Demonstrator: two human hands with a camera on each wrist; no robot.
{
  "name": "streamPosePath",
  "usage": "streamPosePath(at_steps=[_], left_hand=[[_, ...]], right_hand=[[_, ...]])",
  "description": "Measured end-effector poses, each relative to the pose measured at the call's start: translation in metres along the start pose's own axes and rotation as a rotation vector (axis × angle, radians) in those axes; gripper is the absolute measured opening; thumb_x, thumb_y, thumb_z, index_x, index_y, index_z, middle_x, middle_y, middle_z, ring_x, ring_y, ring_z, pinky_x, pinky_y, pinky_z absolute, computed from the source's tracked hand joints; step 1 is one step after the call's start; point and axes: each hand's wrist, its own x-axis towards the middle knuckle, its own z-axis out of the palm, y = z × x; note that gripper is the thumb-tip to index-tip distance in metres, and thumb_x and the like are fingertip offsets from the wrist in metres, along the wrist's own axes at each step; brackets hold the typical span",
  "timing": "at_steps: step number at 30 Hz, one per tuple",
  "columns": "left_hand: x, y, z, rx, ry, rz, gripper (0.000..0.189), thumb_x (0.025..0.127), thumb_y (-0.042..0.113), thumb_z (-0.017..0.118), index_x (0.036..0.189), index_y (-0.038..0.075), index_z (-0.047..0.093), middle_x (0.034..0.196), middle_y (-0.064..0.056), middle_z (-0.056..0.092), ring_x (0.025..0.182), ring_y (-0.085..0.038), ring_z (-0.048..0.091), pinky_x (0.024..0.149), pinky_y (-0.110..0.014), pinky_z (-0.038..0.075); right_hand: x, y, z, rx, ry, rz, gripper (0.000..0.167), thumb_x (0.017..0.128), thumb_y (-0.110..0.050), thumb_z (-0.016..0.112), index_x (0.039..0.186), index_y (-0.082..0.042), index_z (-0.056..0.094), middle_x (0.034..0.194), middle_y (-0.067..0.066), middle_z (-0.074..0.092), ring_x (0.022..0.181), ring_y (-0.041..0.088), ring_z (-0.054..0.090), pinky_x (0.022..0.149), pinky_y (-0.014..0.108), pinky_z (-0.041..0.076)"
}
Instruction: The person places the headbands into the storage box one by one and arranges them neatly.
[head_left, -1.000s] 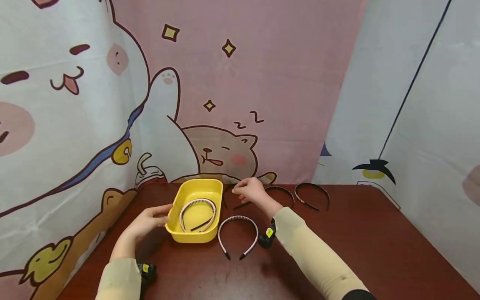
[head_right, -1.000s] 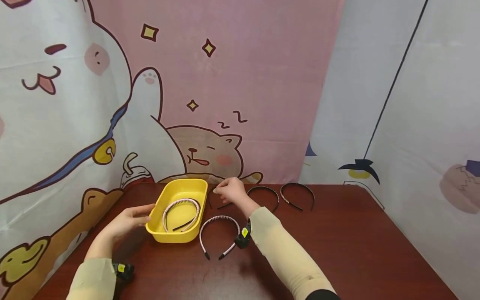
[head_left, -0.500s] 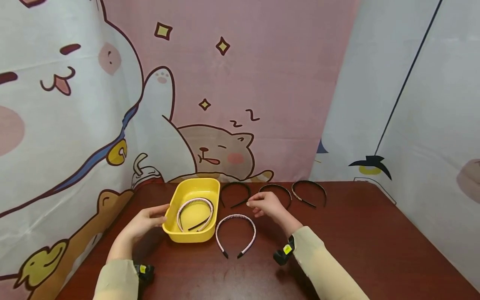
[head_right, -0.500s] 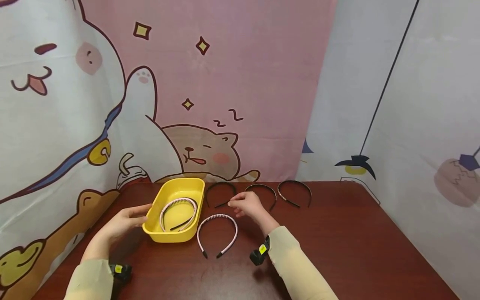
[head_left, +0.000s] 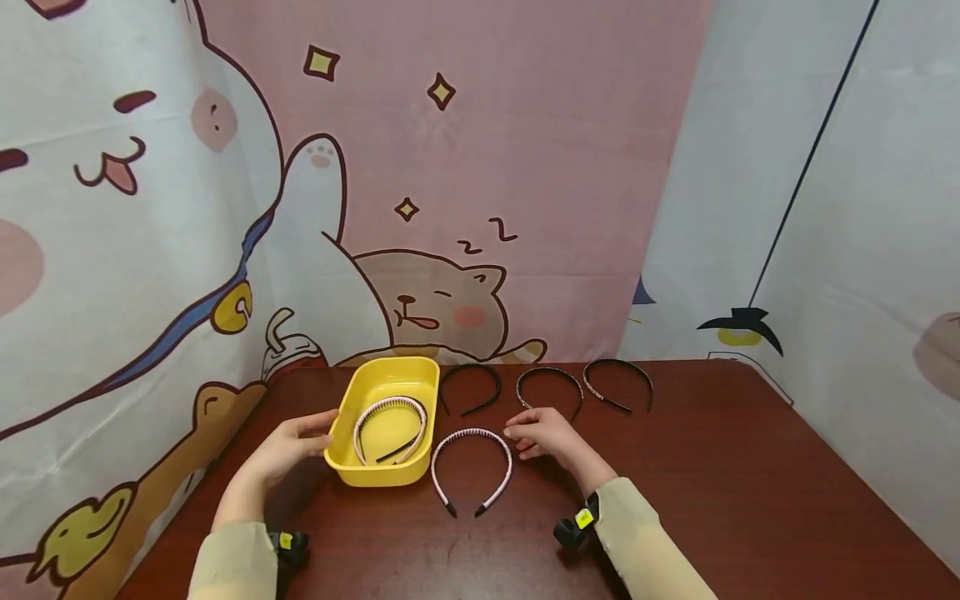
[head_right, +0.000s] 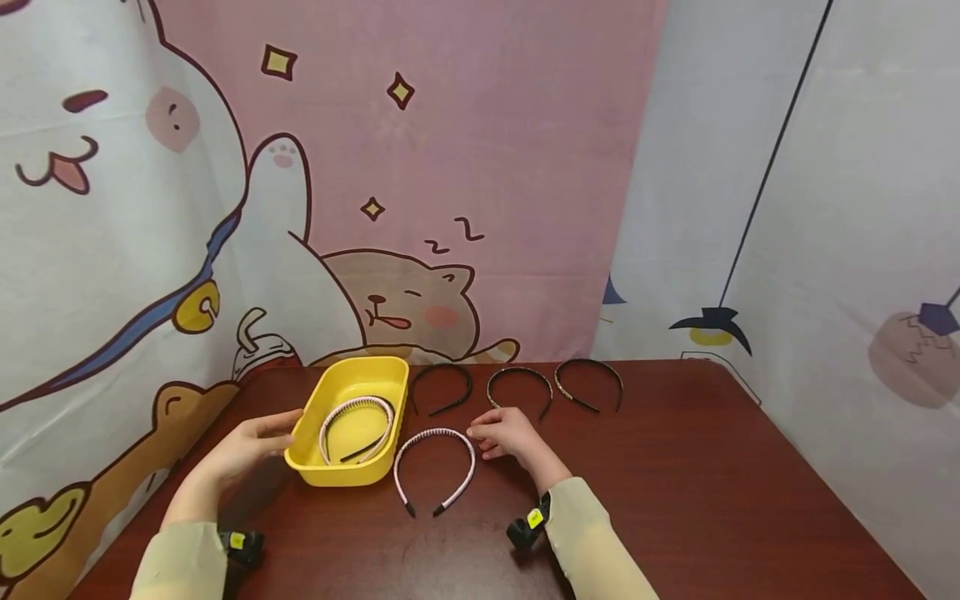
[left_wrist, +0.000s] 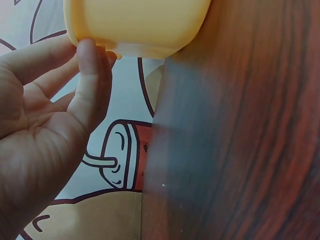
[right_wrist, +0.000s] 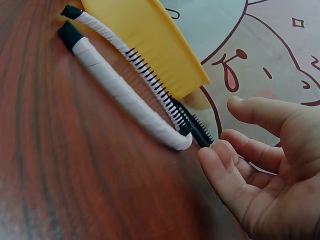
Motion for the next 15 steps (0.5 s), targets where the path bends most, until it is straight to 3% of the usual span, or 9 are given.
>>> streamPosePath(at_steps=[9, 15], left_hand=[[-0.0004, 0.0012, 0.001, -0.01, 0.02, -0.006, 0.054, 0.094, 0.007, 0.061, 0.143, -0.005, 0.042, 0.14, -0.027, 0.047, 0.108, -0.03, 0.06, 0.09, -0.042, 0.05], [-0.0017, 0.0024, 0.0014, -0.017, 0.013, 0.004, 0.055, 0.094, 0.009, 0.062, 0.143, -0.005, 0.042, 0.14, -0.027, 0.046, 0.107, -0.029, 0.06, 0.087, -0.037, 0.051]], right_hand=[[-0.0015, 0.0065, 0.0002, -0.023, -0.014, 0.0, 0.032, 0.083, -0.009, 0.073, 0.106, 0.011, 0.065, 0.08, 0.009, 0.065, 0.063, 0.016, 0.06, 0.059, 0.033, 0.056], [-0.0048, 0.006, 0.0049, -0.109, 0.015, -0.014, 0.036, 0.08, -0.008, 0.076, 0.108, 0.012, 0.066, 0.079, 0.01, 0.065, 0.064, 0.017, 0.061, 0.058, 0.034, 0.057]])
